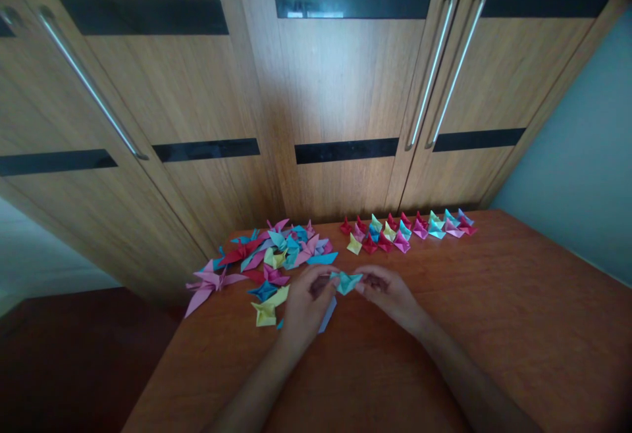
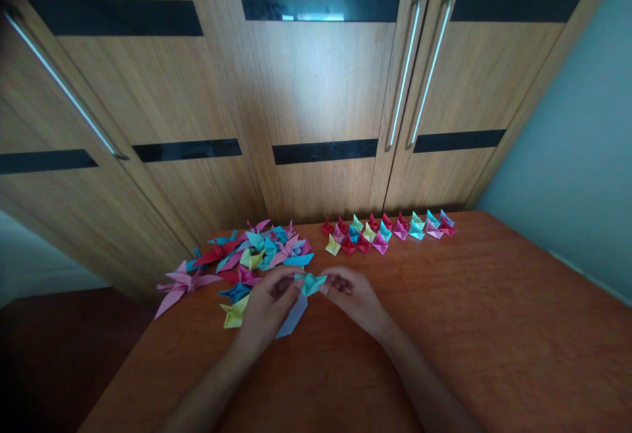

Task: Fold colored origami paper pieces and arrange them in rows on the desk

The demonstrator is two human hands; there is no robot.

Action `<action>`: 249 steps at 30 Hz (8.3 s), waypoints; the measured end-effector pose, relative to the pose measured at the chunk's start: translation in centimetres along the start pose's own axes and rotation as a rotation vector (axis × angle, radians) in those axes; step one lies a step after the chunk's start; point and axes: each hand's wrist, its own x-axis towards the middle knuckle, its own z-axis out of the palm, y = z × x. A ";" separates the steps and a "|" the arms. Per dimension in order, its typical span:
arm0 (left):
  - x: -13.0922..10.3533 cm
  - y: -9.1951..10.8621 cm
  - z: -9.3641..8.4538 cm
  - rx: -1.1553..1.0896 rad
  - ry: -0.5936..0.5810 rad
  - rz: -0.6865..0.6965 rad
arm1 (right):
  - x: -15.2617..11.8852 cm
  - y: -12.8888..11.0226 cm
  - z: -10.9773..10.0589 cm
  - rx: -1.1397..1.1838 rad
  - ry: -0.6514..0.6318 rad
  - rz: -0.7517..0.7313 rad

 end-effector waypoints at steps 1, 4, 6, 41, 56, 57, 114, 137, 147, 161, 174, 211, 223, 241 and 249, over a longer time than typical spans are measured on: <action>0.3 -0.5 0.9 -0.067 -0.009 -0.037 | 0.1 0.1 -0.1 -0.021 0.018 -0.010; 1.1 -2.0 2.8 -0.186 -0.023 -0.128 | 0.4 0.5 -0.7 -0.139 0.063 -0.027; 1.2 -2.7 3.4 -0.221 -0.045 -0.170 | 0.6 0.7 -1.4 -0.224 0.072 -0.030; -1.7 -2.9 1.4 0.031 -0.063 0.021 | 2.2 5.9 -12.3 -1.153 0.569 0.733; 2.0 -2.4 -7.5 0.648 0.112 0.224 | -0.7 6.1 -8.9 -0.777 0.712 0.199; 2.2 -2.8 -9.2 0.711 0.134 0.186 | -0.6 6.0 -8.2 -0.745 0.676 0.151; 0.2 -4.6 7.8 0.178 -0.248 -0.005 | -1.2 4.3 -15.0 -0.457 0.924 0.138; -0.4 -4.4 7.8 0.211 -0.303 0.067 | 1.2 7.6 -17.2 -1.174 0.607 0.677; -0.4 -4.7 7.8 0.212 -0.297 0.080 | 0.3 6.5 -16.0 -1.030 0.816 0.605; 2.3 -0.8 -3.3 0.573 -0.052 0.250 | 2.2 4.4 -2.5 -0.519 0.511 -0.012; 2.6 -7.4 -13.3 0.839 0.122 -0.119 | 1.6 4.5 -1.8 -0.502 0.442 0.010; 3.0 -3.9 6.5 -0.064 -0.035 -0.069 | -0.3 2.4 -4.6 -0.266 0.190 -0.055; 0.8 -5.8 9.0 -0.083 -0.253 -0.073 | -2.2 5.0 -18.7 -0.655 0.893 0.192; 0.3 -4.5 8.5 0.014 -0.291 -0.043 | -0.2 8.3 -21.7 -1.148 0.697 0.742; 0.3 -4.1 8.5 0.035 -0.292 -0.036 | -0.5 8.3 -21.4 -1.100 0.728 0.723</action>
